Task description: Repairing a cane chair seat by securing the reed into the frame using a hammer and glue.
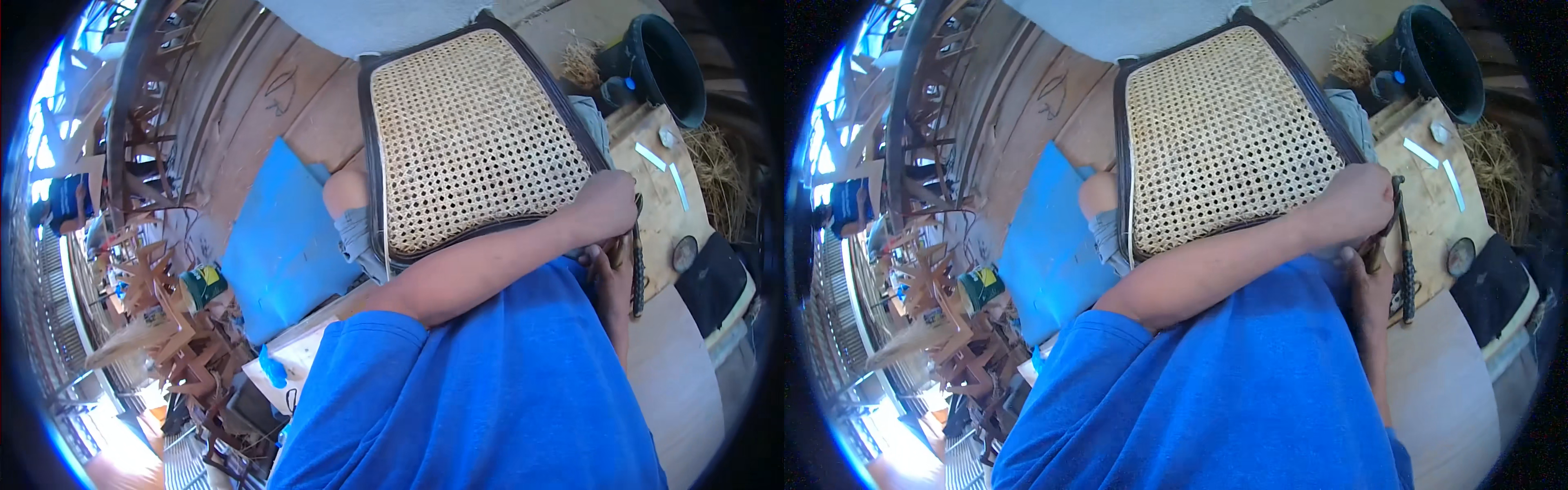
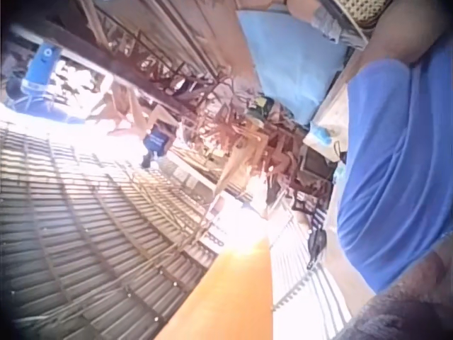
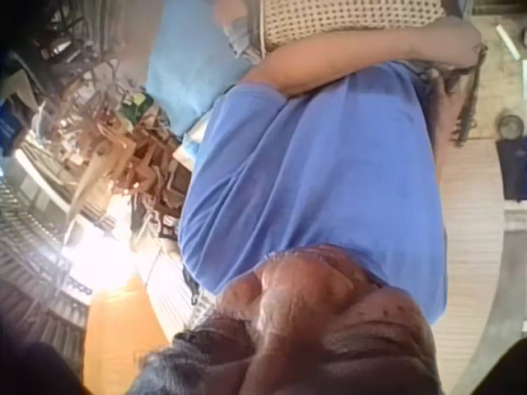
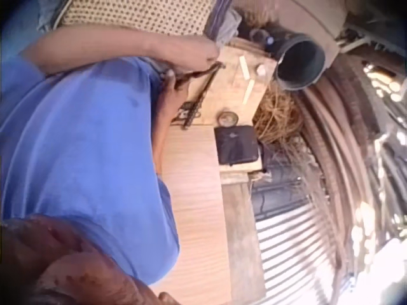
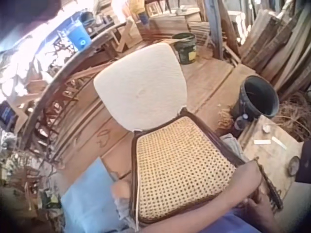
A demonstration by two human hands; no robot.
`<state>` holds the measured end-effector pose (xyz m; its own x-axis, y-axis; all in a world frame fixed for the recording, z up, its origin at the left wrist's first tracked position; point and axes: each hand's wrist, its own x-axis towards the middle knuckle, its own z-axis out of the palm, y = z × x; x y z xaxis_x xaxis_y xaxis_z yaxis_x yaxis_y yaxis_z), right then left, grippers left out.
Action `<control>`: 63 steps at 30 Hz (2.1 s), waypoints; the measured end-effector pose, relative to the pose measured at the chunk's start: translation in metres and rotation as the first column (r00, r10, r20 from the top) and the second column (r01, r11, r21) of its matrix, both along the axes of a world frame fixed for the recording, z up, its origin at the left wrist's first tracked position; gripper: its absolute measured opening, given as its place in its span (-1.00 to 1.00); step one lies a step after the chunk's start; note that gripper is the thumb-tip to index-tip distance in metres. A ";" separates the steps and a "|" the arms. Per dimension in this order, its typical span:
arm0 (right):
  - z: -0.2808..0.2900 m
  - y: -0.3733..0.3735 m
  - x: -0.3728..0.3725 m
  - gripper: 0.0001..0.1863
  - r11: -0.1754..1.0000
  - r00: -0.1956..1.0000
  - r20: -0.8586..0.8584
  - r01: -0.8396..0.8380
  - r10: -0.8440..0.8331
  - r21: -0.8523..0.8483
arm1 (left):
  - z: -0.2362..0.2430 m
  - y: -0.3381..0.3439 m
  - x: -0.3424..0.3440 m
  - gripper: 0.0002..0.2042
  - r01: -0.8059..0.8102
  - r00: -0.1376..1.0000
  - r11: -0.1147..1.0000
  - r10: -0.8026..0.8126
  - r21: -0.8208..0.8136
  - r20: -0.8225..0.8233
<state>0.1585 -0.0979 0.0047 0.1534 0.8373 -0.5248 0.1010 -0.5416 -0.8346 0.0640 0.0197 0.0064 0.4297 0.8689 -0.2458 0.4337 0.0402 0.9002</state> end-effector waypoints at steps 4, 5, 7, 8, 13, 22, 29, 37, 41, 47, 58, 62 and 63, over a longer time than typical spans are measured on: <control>-0.021 -0.008 0.007 -0.83 0.981 0.973 -0.139 0.172 -0.184 -0.089 | -0.013 0.002 0.018 -0.85 0.013 0.998 1.000 -0.013 -0.004 -0.062; -0.029 -0.010 0.012 -0.83 0.980 0.974 -0.143 0.157 -0.174 -0.119 | -0.015 0.006 0.021 -0.85 0.066 0.991 0.998 -0.068 -0.015 -0.115; -0.036 -0.008 0.013 -0.84 0.986 0.979 -0.125 0.150 -0.158 -0.074 | -0.008 0.014 0.025 -0.85 0.119 0.976 0.993 -0.121 -0.023 -0.180; -0.039 -0.007 0.013 -0.85 0.990 0.985 -0.100 0.139 -0.141 -0.031 | -0.006 0.017 0.026 -0.85 0.158 0.965 0.987 -0.162 -0.037 -0.206; -0.059 -0.004 0.021 -0.87 0.979 0.976 -0.098 0.185 -0.194 -0.090 | -0.020 0.018 0.044 -0.86 0.163 0.947 0.987 -0.157 -0.004 -0.281; -0.032 0.013 0.059 -0.70 0.852 0.966 -0.053 0.197 -0.254 -0.486 | 0.000 0.007 -0.018 -0.84 -0.042 0.999 0.998 0.041 0.044 0.023; -0.072 -0.024 0.103 -0.42 0.864 0.579 0.654 -0.209 0.486 -0.457 | 0.011 -0.010 -0.058 -0.90 -0.110 0.992 0.988 0.102 0.106 0.075; 0.015 0.061 0.021 -0.83 0.999 0.981 -0.190 0.021 -0.028 -0.040 | 0.008 -0.007 -0.061 -0.87 0.072 0.994 0.960 -0.092 0.272 0.063; 0.008 0.079 0.001 -0.82 0.990 0.991 -0.118 -0.080 0.067 -0.112 | 0.001 0.002 -0.084 -0.85 0.056 0.998 0.952 -0.052 0.302 -0.023; 0.010 0.103 -0.025 -0.79 0.967 0.947 -0.311 0.004 -0.086 -0.255 | -0.010 0.012 -0.103 -0.79 -0.147 0.969 0.987 0.129 0.068 0.212; 0.009 0.127 -0.060 -0.73 0.894 0.731 -0.581 0.089 -0.358 -0.439 | -0.024 0.023 -0.126 -0.81 -0.264 0.770 0.921 0.381 -0.287 0.512; 0.005 0.130 -0.059 -0.67 0.904 0.733 -0.610 0.014 -0.299 -0.427 | -0.024 0.027 -0.129 -0.78 -0.326 0.789 0.933 0.356 -0.151 0.501; 0.005 0.133 -0.061 -0.67 0.905 0.735 -0.611 0.009 -0.294 -0.425 | -0.025 0.028 -0.131 -0.78 -0.336 0.805 0.936 0.343 -0.105 0.484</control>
